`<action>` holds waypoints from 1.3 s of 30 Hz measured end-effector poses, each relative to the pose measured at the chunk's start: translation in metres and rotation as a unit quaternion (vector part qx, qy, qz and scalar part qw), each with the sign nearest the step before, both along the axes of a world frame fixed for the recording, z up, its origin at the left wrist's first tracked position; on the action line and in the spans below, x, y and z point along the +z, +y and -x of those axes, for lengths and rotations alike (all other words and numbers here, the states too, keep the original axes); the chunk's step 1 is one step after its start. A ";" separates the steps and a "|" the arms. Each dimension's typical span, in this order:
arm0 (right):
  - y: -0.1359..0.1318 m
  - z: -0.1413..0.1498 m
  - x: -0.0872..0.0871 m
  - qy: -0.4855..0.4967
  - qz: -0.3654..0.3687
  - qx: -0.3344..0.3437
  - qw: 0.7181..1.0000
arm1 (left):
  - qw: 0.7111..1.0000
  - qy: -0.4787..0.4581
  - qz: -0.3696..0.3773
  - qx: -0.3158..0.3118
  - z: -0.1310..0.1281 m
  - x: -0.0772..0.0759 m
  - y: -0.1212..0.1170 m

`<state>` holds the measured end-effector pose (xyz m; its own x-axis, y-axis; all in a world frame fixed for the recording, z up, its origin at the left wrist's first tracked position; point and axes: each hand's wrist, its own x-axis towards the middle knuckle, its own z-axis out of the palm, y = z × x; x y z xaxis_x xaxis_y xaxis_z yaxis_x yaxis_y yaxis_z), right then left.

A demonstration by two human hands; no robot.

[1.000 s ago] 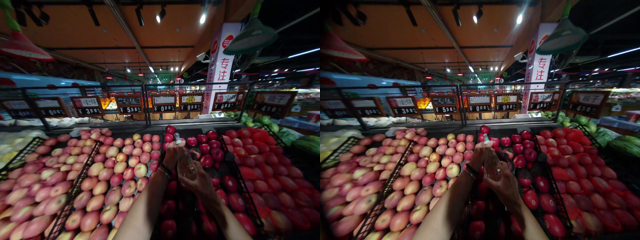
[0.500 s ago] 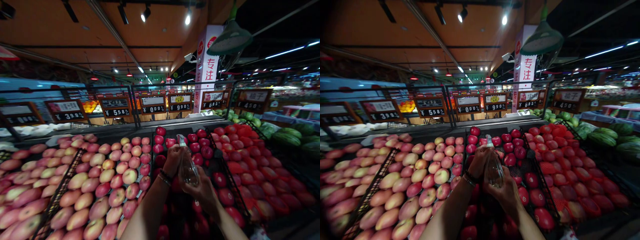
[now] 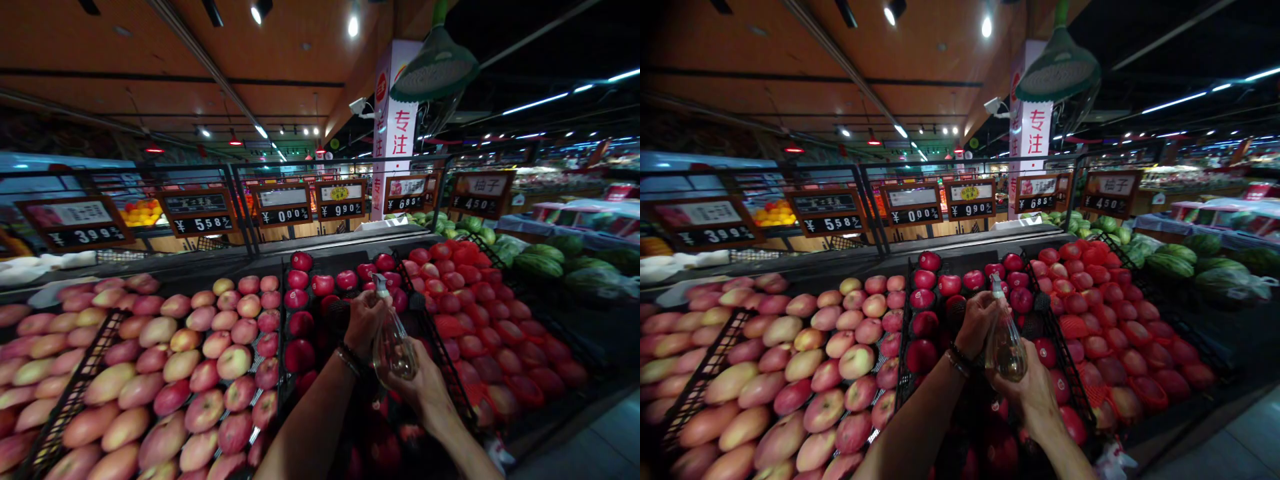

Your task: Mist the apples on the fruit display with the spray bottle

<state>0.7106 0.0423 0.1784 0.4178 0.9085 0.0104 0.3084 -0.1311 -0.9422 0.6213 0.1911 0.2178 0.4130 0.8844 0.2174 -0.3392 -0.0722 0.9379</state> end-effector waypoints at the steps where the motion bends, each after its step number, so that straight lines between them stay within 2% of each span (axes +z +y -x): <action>1: -0.002 -0.005 0.000 0.001 -0.002 -0.002 1.000 | 1.000 0.003 -0.001 -0.008 -0.006 -0.001 -0.001; 4: -0.006 -0.022 0.002 0.005 -0.023 -0.003 1.000 | 0.999 0.015 -0.008 -0.037 -0.024 0.000 0.003; 7: 0.001 -0.043 0.003 -0.007 -0.045 0.002 0.999 | 0.997 0.022 -0.011 -0.070 -0.045 0.003 0.016; 14: 0.051 -0.093 0.003 -0.062 -0.066 -0.024 0.996 | 0.998 0.012 0.004 -0.069 -0.100 0.009 0.066; 17: 0.063 -0.111 -0.003 -0.076 -0.063 -0.038 0.994 | 0.996 0.019 0.014 -0.083 -0.114 0.005 0.078; 20: 0.060 -0.124 -0.014 -0.072 -0.066 -0.030 0.995 | 0.995 0.020 0.029 -0.093 -0.122 -0.006 0.075; 25: 0.023 -0.129 -0.039 -0.052 -0.053 -0.014 0.997 | 0.994 0.019 0.061 -0.088 -0.130 -0.037 0.043; 28: -0.010 -0.126 -0.056 -0.039 -0.025 -0.019 0.999 | 0.993 0.020 0.072 -0.095 -0.128 -0.056 0.016; 32: -0.060 -0.121 -0.081 0.025 -0.001 -0.016 1.000 | 0.987 0.047 0.086 -0.125 -0.119 -0.083 -0.025; 35: -0.099 -0.117 -0.104 0.042 0.006 -0.014 0.999 | 0.983 0.071 0.101 -0.135 -0.112 -0.104 -0.059; 39: -0.150 -0.111 -0.142 0.043 0.041 -0.047 0.997 | 0.972 0.084 0.151 -0.160 -0.106 -0.138 -0.106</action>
